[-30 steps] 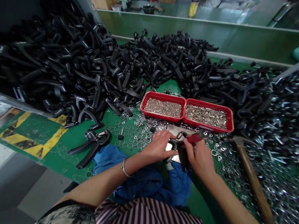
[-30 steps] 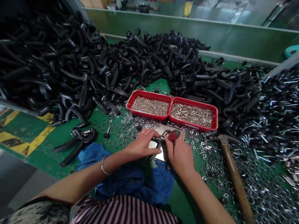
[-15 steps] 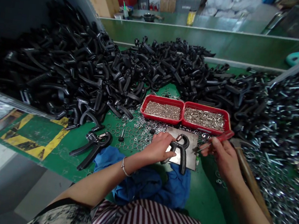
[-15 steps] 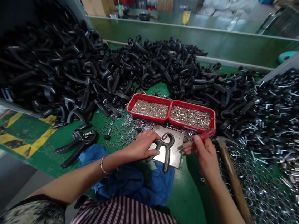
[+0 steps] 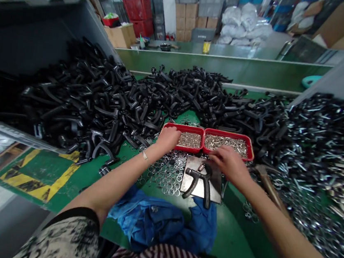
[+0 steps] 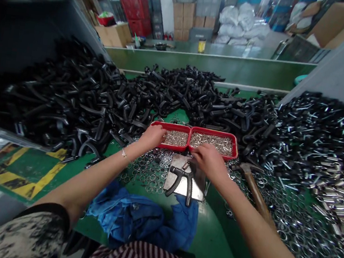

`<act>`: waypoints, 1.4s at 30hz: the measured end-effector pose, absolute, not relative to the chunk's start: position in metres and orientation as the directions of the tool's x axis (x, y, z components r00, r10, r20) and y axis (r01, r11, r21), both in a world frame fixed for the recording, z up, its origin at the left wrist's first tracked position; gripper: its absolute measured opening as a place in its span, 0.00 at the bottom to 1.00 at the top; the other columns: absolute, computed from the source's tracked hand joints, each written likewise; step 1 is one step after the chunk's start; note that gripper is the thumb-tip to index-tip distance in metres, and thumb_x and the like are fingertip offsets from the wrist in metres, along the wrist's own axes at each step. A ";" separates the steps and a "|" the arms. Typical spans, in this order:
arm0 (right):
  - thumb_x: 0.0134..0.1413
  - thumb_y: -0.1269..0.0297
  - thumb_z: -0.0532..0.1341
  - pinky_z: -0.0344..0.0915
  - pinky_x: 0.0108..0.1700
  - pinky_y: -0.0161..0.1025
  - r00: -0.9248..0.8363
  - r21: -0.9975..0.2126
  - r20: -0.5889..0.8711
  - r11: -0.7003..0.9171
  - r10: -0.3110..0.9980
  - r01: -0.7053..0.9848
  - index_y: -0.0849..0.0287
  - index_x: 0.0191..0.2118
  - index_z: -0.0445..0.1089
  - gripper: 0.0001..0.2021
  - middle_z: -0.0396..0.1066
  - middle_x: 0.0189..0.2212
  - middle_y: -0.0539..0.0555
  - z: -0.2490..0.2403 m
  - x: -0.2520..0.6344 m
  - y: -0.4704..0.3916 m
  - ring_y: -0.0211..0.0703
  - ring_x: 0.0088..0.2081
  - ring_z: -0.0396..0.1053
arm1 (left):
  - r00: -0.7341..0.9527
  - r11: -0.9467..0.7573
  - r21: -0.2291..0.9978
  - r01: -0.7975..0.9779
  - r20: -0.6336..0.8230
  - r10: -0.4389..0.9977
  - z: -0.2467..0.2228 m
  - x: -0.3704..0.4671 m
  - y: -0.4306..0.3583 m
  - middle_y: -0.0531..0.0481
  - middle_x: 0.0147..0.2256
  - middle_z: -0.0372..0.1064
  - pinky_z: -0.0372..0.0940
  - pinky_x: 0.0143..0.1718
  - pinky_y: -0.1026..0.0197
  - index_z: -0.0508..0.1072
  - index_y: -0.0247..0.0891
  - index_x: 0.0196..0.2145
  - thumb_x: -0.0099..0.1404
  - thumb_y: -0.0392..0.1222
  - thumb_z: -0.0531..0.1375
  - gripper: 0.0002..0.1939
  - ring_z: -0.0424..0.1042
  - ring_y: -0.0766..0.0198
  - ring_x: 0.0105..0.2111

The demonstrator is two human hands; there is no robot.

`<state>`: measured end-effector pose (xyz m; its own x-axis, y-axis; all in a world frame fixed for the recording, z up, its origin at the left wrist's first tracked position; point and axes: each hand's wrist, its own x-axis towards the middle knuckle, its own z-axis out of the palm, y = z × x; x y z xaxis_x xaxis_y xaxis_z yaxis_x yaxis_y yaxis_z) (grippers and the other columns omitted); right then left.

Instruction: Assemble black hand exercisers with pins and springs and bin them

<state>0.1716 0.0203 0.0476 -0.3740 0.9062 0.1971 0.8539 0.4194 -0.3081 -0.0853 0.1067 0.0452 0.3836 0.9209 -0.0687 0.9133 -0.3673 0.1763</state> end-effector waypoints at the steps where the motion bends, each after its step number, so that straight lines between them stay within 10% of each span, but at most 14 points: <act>1: 0.67 0.62 0.53 0.63 0.46 0.43 -0.436 -0.200 0.190 0.470 0.879 0.860 0.58 0.39 0.75 0.13 0.75 0.38 0.58 0.050 0.156 0.037 0.49 0.44 0.68 | 0.348 -0.332 0.137 0.933 -0.110 0.931 0.046 -0.085 0.120 0.35 0.42 0.75 0.63 0.52 0.51 0.79 0.32 0.42 0.64 0.34 0.58 0.11 0.72 0.49 0.48; 8: 0.58 0.71 0.61 0.57 0.43 0.44 -0.549 0.046 0.067 0.547 0.833 0.836 0.65 0.33 0.77 0.08 0.76 0.35 0.64 0.043 0.101 0.116 0.55 0.44 0.64 | 0.268 -0.260 0.084 0.962 -0.107 0.957 0.031 -0.084 0.129 0.32 0.40 0.76 0.67 0.48 0.57 0.78 0.29 0.42 0.65 0.34 0.58 0.11 0.76 0.51 0.45; 20: 0.62 0.70 0.55 0.55 0.46 0.49 -0.462 -0.004 0.098 0.465 0.881 0.885 0.67 0.39 0.75 0.11 0.76 0.40 0.68 0.023 0.100 0.116 0.59 0.46 0.63 | 0.279 -0.286 0.242 0.927 0.064 0.958 0.009 -0.094 0.130 0.40 0.39 0.73 0.65 0.48 0.56 0.74 0.34 0.41 0.67 0.35 0.56 0.08 0.73 0.55 0.43; 30: 0.62 0.69 0.55 0.62 0.46 0.42 -0.314 -0.311 0.256 0.385 0.914 0.869 0.61 0.37 0.69 0.07 0.75 0.39 0.59 0.037 0.125 0.089 0.47 0.41 0.69 | 0.456 -0.534 0.364 0.763 0.281 0.844 0.036 -0.086 0.063 0.46 0.42 0.71 0.61 0.49 0.56 0.71 0.38 0.43 0.72 0.41 0.53 0.09 0.68 0.58 0.45; 36: 0.58 0.55 0.63 0.68 0.36 0.41 -0.077 -0.938 0.041 0.065 0.996 0.340 0.55 0.38 0.66 0.11 0.75 0.30 0.51 0.017 0.167 -0.002 0.44 0.31 0.73 | 0.657 -0.653 0.340 0.677 0.121 0.744 0.024 -0.055 -0.004 0.47 0.40 0.71 0.57 0.46 0.55 0.73 0.37 0.39 0.73 0.43 0.53 0.11 0.66 0.57 0.43; 42: 0.56 0.52 0.63 0.68 0.43 0.44 0.092 -0.941 -0.122 -0.145 0.988 0.306 0.58 0.39 0.73 0.13 0.77 0.34 0.54 -0.007 0.191 -0.064 0.46 0.35 0.74 | 0.693 -0.699 0.154 0.698 0.101 0.714 0.013 -0.035 -0.003 0.44 0.37 0.71 0.56 0.44 0.52 0.73 0.34 0.38 0.73 0.41 0.50 0.13 0.66 0.55 0.41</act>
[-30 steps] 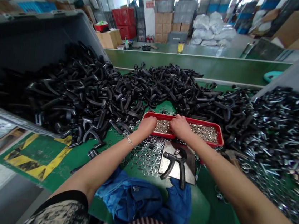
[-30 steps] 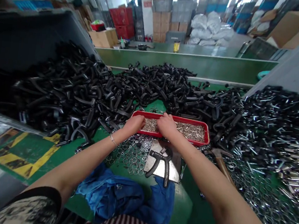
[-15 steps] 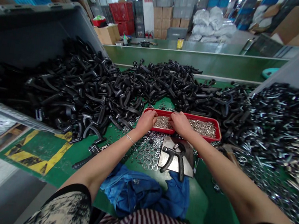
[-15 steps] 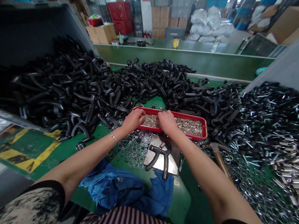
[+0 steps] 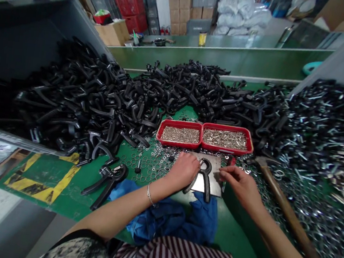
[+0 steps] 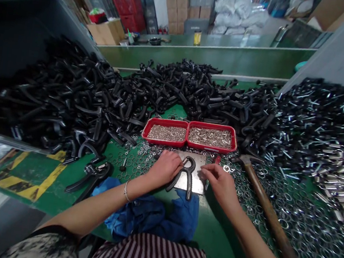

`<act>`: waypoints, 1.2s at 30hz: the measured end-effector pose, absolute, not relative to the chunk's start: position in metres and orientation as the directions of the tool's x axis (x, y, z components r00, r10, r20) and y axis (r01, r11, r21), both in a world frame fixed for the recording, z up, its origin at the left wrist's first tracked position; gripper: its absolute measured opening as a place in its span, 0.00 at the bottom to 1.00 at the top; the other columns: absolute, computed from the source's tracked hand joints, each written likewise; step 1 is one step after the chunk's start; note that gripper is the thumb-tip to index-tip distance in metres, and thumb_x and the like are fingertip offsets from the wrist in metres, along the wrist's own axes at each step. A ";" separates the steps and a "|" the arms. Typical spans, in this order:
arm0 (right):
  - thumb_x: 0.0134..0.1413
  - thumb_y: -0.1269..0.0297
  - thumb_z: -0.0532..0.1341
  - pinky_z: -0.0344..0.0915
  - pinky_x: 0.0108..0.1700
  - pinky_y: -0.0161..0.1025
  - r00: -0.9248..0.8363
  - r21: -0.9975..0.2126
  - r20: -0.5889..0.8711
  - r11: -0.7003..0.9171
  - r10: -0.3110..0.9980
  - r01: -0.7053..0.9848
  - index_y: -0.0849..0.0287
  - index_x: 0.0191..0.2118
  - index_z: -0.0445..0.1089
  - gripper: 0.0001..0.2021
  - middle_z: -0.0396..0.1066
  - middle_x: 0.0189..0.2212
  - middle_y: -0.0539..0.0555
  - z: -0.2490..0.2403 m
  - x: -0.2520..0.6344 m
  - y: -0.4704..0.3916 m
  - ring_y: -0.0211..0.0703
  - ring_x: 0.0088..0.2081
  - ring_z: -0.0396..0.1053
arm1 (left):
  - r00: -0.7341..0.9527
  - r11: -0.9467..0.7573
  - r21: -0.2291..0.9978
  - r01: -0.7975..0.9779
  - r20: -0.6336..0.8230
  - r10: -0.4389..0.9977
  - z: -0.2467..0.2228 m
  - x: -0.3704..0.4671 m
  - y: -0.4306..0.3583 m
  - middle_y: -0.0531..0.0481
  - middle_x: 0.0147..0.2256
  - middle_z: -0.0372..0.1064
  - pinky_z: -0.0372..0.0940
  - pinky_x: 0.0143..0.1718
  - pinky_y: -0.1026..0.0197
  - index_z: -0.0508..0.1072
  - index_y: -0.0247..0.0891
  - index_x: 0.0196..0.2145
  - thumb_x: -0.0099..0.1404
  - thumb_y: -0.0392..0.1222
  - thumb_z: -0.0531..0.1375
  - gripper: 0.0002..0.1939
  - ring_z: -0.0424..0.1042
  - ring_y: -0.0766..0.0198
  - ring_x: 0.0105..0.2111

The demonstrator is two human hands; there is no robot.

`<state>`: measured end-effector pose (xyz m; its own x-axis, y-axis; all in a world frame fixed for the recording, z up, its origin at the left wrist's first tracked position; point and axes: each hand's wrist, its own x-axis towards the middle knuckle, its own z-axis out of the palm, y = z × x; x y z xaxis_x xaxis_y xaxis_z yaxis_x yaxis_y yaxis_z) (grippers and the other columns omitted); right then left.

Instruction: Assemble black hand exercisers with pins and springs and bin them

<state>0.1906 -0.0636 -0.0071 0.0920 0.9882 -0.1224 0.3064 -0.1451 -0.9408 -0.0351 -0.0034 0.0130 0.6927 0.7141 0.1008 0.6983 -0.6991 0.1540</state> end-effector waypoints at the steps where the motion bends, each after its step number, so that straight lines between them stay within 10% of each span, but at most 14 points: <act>1: 0.56 0.53 0.63 0.68 0.44 0.45 0.096 -0.932 -0.114 -0.140 0.989 0.334 0.57 0.40 0.73 0.13 0.77 0.35 0.55 -0.008 0.193 -0.068 0.47 0.37 0.75 | 0.695 -0.704 0.125 0.699 0.112 0.710 0.012 -0.034 -0.004 0.44 0.37 0.71 0.56 0.43 0.52 0.72 0.34 0.37 0.74 0.40 0.50 0.13 0.66 0.54 0.41; 16: 0.60 0.56 0.61 0.67 0.38 0.44 -0.033 -0.838 0.068 0.075 0.997 0.541 0.57 0.34 0.70 0.09 0.74 0.30 0.53 -0.008 0.161 -0.057 0.47 0.33 0.71 | 0.846 -0.852 -0.057 0.520 0.170 0.504 0.004 -0.041 -0.003 0.43 0.37 0.70 0.58 0.45 0.52 0.72 0.33 0.37 0.74 0.37 0.49 0.13 0.66 0.55 0.40; 20: 0.65 0.61 0.57 0.66 0.47 0.48 -0.212 -0.621 0.360 0.403 0.909 0.672 0.57 0.36 0.70 0.08 0.73 0.36 0.57 -0.017 0.150 -0.051 0.50 0.42 0.68 | 0.813 -0.828 0.124 0.547 0.158 0.560 0.004 -0.047 0.000 0.44 0.39 0.71 0.60 0.45 0.53 0.74 0.34 0.40 0.73 0.39 0.51 0.12 0.67 0.56 0.43; 27: 0.68 0.64 0.53 0.66 0.47 0.49 -0.377 -0.366 0.397 0.520 0.837 0.771 0.61 0.38 0.70 0.11 0.72 0.38 0.61 -0.019 0.142 -0.043 0.52 0.42 0.66 | 0.593 -0.628 0.525 0.574 0.263 0.761 0.012 -0.070 0.017 0.45 0.45 0.73 0.62 0.52 0.54 0.74 0.35 0.45 0.73 0.41 0.53 0.12 0.69 0.59 0.47; 36: 0.69 0.65 0.52 0.66 0.47 0.50 -0.436 -0.260 0.360 0.537 0.825 0.802 0.60 0.37 0.71 0.12 0.72 0.37 0.61 -0.013 0.142 -0.038 0.52 0.40 0.66 | 0.488 -0.585 0.524 0.619 0.328 0.809 0.033 -0.098 0.071 0.46 0.42 0.74 0.64 0.53 0.56 0.75 0.35 0.42 0.72 0.39 0.54 0.11 0.70 0.61 0.46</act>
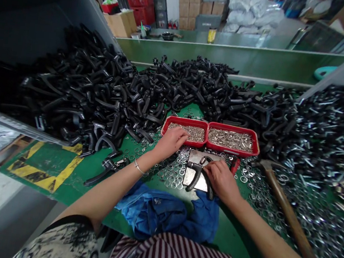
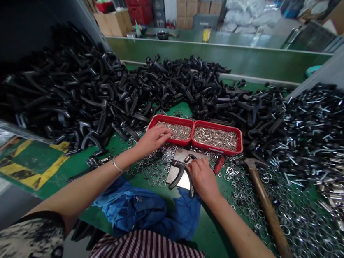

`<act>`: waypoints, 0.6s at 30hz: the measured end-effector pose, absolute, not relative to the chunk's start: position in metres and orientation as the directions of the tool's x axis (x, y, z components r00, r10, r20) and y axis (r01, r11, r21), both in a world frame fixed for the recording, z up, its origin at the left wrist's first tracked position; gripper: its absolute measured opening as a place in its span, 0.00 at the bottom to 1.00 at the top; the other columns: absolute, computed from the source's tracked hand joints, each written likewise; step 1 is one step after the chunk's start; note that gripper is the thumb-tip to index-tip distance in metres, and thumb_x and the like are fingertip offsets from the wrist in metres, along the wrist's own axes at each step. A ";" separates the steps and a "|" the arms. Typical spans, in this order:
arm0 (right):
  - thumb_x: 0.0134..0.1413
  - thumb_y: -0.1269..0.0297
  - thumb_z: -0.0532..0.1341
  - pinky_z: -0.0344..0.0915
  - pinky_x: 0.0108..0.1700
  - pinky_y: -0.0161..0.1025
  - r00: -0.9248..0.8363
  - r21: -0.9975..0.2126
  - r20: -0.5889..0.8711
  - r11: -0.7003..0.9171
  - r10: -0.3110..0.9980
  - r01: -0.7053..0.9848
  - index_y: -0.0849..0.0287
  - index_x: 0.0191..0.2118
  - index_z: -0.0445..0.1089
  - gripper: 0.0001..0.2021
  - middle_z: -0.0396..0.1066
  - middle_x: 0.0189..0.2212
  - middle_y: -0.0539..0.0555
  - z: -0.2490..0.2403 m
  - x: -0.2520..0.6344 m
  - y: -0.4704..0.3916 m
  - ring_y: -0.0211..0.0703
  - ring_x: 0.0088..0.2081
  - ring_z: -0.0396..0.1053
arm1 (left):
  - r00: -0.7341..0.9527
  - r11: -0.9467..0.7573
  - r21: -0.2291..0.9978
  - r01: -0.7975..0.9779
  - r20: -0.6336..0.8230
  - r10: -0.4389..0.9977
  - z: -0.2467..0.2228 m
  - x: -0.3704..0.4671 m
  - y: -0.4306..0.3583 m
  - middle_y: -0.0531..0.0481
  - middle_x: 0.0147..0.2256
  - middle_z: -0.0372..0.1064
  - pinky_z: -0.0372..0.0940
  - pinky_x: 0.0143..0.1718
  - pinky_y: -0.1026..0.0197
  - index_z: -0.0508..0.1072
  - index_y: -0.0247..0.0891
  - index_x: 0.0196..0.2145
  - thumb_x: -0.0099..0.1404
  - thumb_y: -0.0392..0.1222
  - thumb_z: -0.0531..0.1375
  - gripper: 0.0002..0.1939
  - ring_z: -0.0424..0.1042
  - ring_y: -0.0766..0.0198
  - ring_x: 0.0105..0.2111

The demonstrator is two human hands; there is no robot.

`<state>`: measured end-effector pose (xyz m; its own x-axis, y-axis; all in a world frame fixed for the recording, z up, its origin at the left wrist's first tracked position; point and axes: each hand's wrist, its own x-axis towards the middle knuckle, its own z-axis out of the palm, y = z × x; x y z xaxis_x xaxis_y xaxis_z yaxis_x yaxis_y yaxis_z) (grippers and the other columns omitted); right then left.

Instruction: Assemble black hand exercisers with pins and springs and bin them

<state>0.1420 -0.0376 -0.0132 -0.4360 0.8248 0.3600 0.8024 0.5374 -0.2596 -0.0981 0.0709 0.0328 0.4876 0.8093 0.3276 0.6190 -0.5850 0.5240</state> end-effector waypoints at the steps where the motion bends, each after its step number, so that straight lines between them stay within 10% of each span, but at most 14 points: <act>1: 0.69 0.65 0.52 0.66 0.47 0.50 -0.454 -0.242 0.345 0.546 0.821 0.802 0.60 0.38 0.71 0.12 0.72 0.37 0.61 -0.014 0.143 -0.038 0.52 0.41 0.66 | 0.477 -0.570 0.511 0.643 0.315 0.820 0.032 -0.101 0.078 0.46 0.42 0.74 0.64 0.53 0.56 0.76 0.35 0.42 0.72 0.39 0.53 0.11 0.71 0.60 0.46; 7: 0.68 0.69 0.51 0.67 0.45 0.50 -0.546 -0.164 0.261 0.594 0.796 0.787 0.62 0.43 0.73 0.13 0.72 0.41 0.63 -0.018 0.142 -0.042 0.55 0.43 0.64 | 0.448 -0.456 0.243 0.856 0.093 0.889 0.031 -0.106 0.119 0.42 0.41 0.75 0.65 0.51 0.57 0.79 0.34 0.39 0.69 0.37 0.53 0.14 0.72 0.57 0.44; 14: 0.67 0.62 0.52 0.67 0.51 0.52 -0.304 -0.419 0.303 0.412 0.903 0.809 0.57 0.54 0.66 0.14 0.69 0.48 0.62 -0.008 0.197 -0.060 0.53 0.49 0.67 | 0.324 -0.321 0.048 0.946 -0.089 0.942 0.032 -0.089 0.136 0.30 0.39 0.76 0.69 0.46 0.54 0.79 0.27 0.38 0.61 0.29 0.59 0.11 0.76 0.48 0.42; 18: 0.64 0.54 0.52 0.65 0.47 0.59 -0.016 -0.086 0.328 0.047 0.944 0.995 0.62 0.49 0.67 0.17 0.67 0.45 0.69 -0.008 0.278 -0.093 0.64 0.48 0.65 | 0.298 -0.299 0.015 0.954 -0.114 0.948 0.028 -0.083 0.134 0.29 0.40 0.76 0.69 0.46 0.55 0.79 0.25 0.40 0.62 0.30 0.58 0.11 0.76 0.47 0.43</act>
<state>0.2782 -0.0934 -0.0082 -0.0158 0.9444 0.3283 0.9952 0.0466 -0.0862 -0.0831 0.1339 0.0285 0.2984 0.9476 -0.1143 0.9542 -0.2986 0.0152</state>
